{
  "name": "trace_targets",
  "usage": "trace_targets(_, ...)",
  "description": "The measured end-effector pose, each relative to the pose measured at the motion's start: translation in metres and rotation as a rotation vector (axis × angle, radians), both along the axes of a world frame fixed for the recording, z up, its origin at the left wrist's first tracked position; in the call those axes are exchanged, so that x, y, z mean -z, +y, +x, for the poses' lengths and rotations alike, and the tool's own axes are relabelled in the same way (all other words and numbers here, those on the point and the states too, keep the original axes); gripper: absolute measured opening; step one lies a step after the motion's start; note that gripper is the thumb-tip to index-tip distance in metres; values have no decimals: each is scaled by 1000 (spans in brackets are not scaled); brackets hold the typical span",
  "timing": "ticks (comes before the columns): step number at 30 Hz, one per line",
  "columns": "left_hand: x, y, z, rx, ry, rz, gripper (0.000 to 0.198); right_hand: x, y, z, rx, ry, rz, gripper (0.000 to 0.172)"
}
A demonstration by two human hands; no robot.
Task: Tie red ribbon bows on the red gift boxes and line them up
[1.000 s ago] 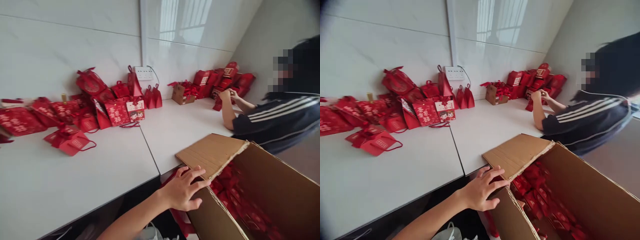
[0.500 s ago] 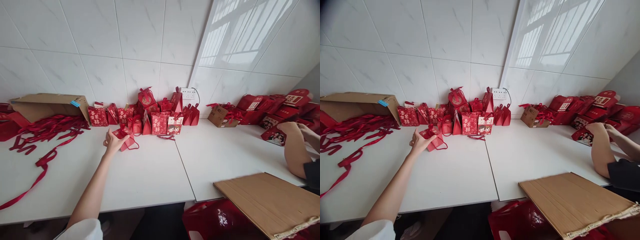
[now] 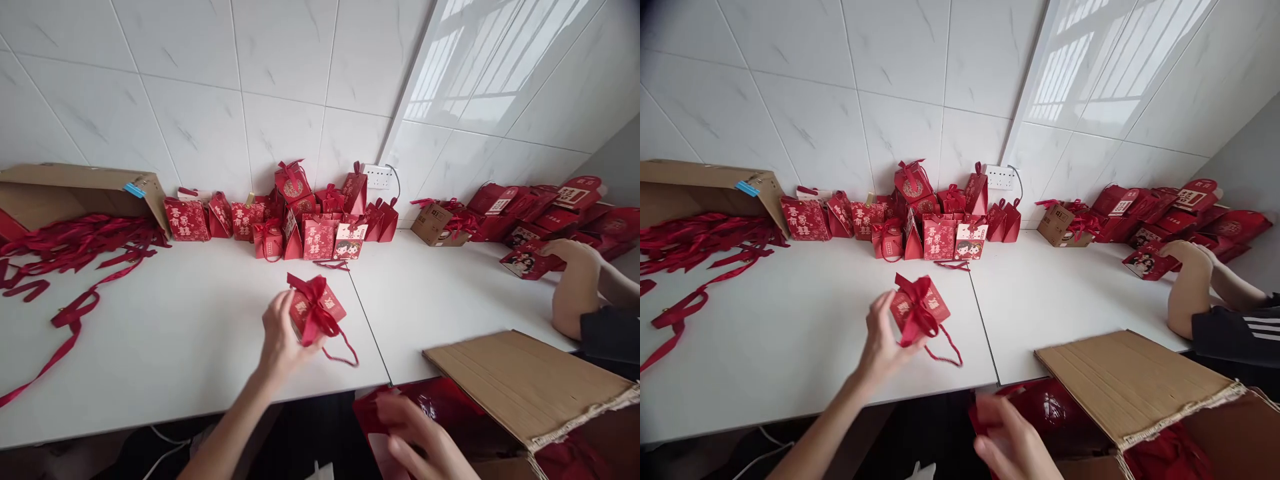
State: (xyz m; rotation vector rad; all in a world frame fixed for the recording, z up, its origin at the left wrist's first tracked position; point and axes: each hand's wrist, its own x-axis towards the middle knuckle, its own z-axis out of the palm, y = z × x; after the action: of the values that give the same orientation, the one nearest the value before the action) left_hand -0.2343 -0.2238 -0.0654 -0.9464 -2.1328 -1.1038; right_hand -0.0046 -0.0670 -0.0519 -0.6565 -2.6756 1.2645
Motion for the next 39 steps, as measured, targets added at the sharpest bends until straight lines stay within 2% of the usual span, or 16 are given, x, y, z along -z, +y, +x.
trace_targets(2,17,16,37,-133,-82,-93,89,8,-6,-36,-12,129,-168,51)
trace_targets(3,25,21,53,-132,-125,-135,89,11,-8,-54,0,209,-256,54)
trace_targets(6,42,18,81,28,-150,-170,86,13,-8,-97,25,286,-376,53)
trace_targets(9,44,-3,77,148,-229,-66,63,6,2,-114,47,254,-347,50)
trace_targets(12,33,-21,48,103,-375,85,35,0,15,-113,14,209,-370,46)
trace_targets(14,19,-26,24,50,-491,126,29,-2,21,-110,15,199,-373,44)
trace_targets(16,4,-25,4,77,-683,47,33,-3,24,-107,49,215,-342,39)
trace_targets(19,-16,-18,-12,226,-921,-204,38,-6,25,-106,72,210,-286,39)
trace_targets(22,-27,-13,-11,374,-1012,-284,40,-8,23,-106,20,168,-264,43)
trace_targets(26,-39,-16,5,484,-1077,-165,36,-11,17,-101,-23,108,-258,40)
trace_targets(29,-48,-23,22,507,-1148,-165,33,-15,9,-94,79,148,-127,39)
trace_targets(31,-50,-23,34,494,-1148,-226,31,-21,1,-89,146,175,-33,40)
trace_targets(32,-50,-22,38,491,-1130,-264,30,-24,-5,-88,134,161,-21,42)
trace_targets(36,-46,-18,46,532,-1056,-388,27,-28,-30,-89,-93,9,-146,44)
trace_targets(39,-49,-29,34,608,-1027,-546,25,-16,-45,-98,-99,-19,-311,35)
